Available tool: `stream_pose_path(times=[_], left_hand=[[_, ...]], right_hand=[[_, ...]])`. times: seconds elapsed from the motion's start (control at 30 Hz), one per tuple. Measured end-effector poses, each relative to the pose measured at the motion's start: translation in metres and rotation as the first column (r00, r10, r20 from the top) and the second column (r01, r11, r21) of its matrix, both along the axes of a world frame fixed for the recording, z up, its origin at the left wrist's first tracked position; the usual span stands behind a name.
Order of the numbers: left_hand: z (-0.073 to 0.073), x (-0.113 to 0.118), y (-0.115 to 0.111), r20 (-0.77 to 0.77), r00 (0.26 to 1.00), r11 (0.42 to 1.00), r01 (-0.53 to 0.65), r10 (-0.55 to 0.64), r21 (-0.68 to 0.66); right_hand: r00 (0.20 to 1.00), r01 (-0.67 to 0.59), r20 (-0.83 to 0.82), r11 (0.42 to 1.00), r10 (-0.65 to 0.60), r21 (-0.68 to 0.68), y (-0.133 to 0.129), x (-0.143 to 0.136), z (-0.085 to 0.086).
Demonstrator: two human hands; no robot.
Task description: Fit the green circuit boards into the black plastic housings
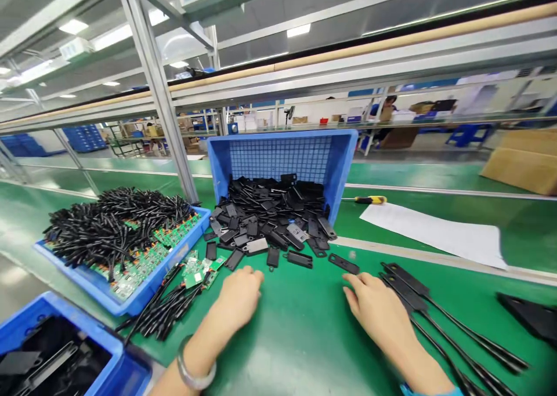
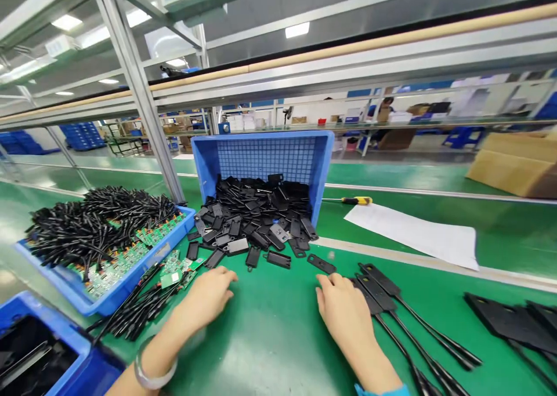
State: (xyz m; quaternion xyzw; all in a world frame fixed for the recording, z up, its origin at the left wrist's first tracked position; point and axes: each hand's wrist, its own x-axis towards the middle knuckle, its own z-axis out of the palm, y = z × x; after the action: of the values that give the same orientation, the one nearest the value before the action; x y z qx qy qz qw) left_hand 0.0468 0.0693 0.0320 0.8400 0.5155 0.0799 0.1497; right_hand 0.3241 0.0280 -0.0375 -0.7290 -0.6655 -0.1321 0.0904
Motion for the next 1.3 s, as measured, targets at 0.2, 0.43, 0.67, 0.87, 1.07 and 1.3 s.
stream_pose_path(times=[0.2,0.43,0.67,0.87,1.07,1.3], left_hand=[[0.004,-0.085,0.005,-0.347,0.854,0.921,-0.34,0.387,0.19],[0.0,-0.087,0.001,0.164,0.955,0.959,-0.267,0.249,0.099],[-0.011,0.011,0.012,0.522,0.846,0.959,0.226,-0.108,-0.169],[-0.028,0.048,0.048,-0.084,0.996,0.995,-0.025,0.034,0.097],[-0.026,0.048,0.042,0.008,1.0,0.995,0.022,-0.022,0.097],[-0.04,0.05,0.034,0.807,0.547,0.835,0.322,0.221,-0.447]], right_hand=[[0.939,-0.205,-0.294,0.977,0.181,-0.054,-0.005,-0.035,0.003],[0.482,-0.438,-0.856,0.898,0.19,-0.048,-0.014,-0.069,0.015],[-0.506,-0.32,-0.858,0.943,-0.093,0.087,-0.016,-0.09,0.015],[-0.388,-0.112,-0.921,0.993,0.0,0.047,-0.007,-0.068,0.021],[0.098,-0.072,-0.977,0.98,0.191,0.184,-0.007,-0.059,0.02],[0.371,-0.083,-0.892,0.966,0.257,0.244,-0.012,-0.06,0.022]])
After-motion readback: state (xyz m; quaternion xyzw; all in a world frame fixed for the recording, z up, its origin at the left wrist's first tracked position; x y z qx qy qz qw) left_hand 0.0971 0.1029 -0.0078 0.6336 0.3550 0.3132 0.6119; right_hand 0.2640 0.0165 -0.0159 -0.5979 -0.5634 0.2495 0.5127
